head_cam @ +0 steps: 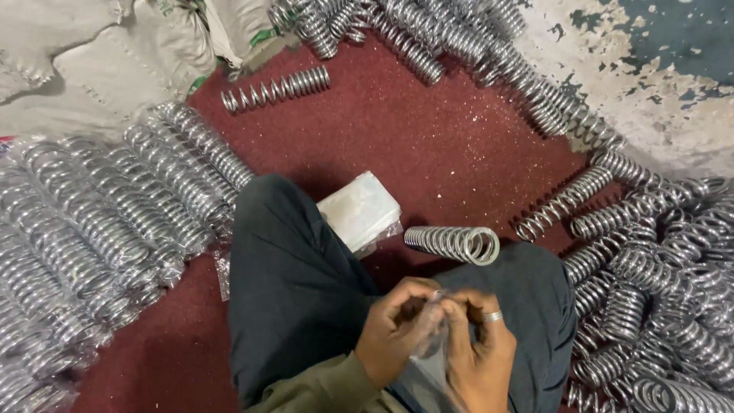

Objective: The person is sitting on the floor and manually placing individual metal springs into small plastic bags.

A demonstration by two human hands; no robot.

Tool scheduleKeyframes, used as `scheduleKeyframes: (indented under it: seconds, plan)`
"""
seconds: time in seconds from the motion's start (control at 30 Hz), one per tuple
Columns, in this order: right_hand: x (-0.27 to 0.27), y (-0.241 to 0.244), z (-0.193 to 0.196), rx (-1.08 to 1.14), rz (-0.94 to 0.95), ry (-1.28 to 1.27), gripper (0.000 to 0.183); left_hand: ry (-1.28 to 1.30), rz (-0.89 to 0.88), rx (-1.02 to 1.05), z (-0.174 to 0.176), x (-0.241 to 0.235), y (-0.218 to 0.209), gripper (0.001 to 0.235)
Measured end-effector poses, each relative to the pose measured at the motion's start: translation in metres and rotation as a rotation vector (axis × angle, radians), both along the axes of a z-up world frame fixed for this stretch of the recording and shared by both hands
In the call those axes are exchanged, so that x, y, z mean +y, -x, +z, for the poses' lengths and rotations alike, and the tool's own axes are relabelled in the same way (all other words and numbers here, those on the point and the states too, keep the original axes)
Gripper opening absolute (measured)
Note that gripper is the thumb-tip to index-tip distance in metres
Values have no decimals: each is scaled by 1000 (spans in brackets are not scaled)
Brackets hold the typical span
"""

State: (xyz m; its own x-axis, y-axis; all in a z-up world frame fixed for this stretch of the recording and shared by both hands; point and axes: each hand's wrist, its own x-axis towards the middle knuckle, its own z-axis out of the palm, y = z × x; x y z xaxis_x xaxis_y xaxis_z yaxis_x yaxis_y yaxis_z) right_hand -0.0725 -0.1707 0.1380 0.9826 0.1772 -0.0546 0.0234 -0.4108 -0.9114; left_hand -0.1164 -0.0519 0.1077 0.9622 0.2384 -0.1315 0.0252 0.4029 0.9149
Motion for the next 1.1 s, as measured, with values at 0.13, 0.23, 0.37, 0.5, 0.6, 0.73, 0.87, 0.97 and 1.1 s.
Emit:
scheduleKeyframes:
  seconds: [0.13,0.23,0.37,0.5,0.6,0.73,0.87,0.97,1.1]
  plan:
    - [-38,-17,-31,153,-173,-233,8,322,-165,-5,-44,-3,-10,18]
    - [-62,-23,-35,539,-213,-720,14,119,-686,-49,-42,9,-30,40]
    - [-75,-23,-15,295,-149,-317,13,77,-342,-32,-39,-16,-65,32]
    - [-87,-38,-8,45,-228,124,12,83,-347,25,-42,-41,-93,17]
    - [-90,-46,-34,123,-232,124,9,-94,-307,-34,-49,-45,-111,20]
    - [-57,-54,-19,23,-249,0,9,-332,-249,-159,-28,-13,-126,14]
    - [-20,-70,15,-160,10,23,11,-461,-195,-235,-5,33,-129,11]
    - [-8,-94,2,-283,63,36,9,-380,-163,-202,-3,52,-130,13]
    - [4,-108,-10,-205,60,-176,8,-535,36,-219,23,53,-114,14]
